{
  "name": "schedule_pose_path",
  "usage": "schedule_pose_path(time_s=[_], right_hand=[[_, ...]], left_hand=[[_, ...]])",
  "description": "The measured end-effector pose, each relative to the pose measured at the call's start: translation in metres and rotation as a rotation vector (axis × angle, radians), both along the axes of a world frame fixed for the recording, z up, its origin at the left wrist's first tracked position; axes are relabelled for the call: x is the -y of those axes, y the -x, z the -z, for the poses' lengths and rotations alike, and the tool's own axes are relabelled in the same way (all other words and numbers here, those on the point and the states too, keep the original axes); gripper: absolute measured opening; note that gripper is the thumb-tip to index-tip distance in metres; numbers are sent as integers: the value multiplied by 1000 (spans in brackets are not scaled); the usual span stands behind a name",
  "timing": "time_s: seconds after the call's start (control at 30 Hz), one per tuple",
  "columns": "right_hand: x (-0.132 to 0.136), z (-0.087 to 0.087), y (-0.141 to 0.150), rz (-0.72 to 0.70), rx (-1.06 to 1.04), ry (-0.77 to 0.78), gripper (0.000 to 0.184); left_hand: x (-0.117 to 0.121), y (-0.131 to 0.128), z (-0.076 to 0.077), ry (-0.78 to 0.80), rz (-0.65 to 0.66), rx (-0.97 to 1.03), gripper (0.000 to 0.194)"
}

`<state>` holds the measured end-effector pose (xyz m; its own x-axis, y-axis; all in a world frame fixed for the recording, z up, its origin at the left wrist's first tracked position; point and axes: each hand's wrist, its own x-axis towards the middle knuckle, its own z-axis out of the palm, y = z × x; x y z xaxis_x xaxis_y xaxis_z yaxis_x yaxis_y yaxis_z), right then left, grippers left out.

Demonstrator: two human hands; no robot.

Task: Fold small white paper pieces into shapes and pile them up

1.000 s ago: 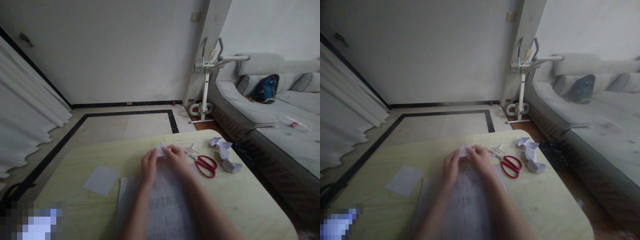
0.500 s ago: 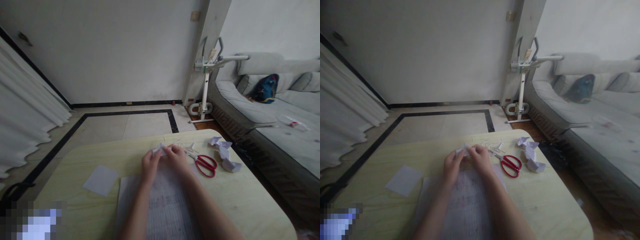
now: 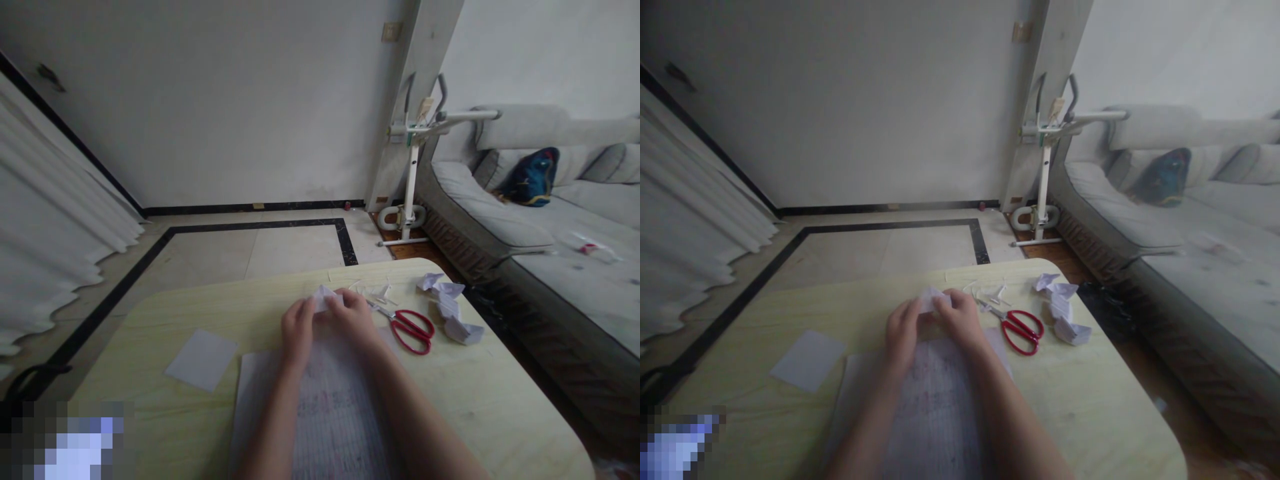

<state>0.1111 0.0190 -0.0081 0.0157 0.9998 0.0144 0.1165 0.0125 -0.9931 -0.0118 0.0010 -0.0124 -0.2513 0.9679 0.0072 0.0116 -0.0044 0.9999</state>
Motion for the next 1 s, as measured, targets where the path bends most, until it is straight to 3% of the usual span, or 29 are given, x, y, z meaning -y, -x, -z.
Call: schedule_pose_path(time_s=[0.2, 0.53, 1.0], right_hand=[[2, -6, -1, -36, -21, 2, 17], [0, 1, -2, -38, -2, 11, 16], [1, -4, -2, -31, -64, 8, 28]], left_hand=[[0, 1, 2, -26, 6, -27, 33], [1, -2, -2, -59, 14, -42, 26], [0, -1, 1, -19, -18, 15, 30]])
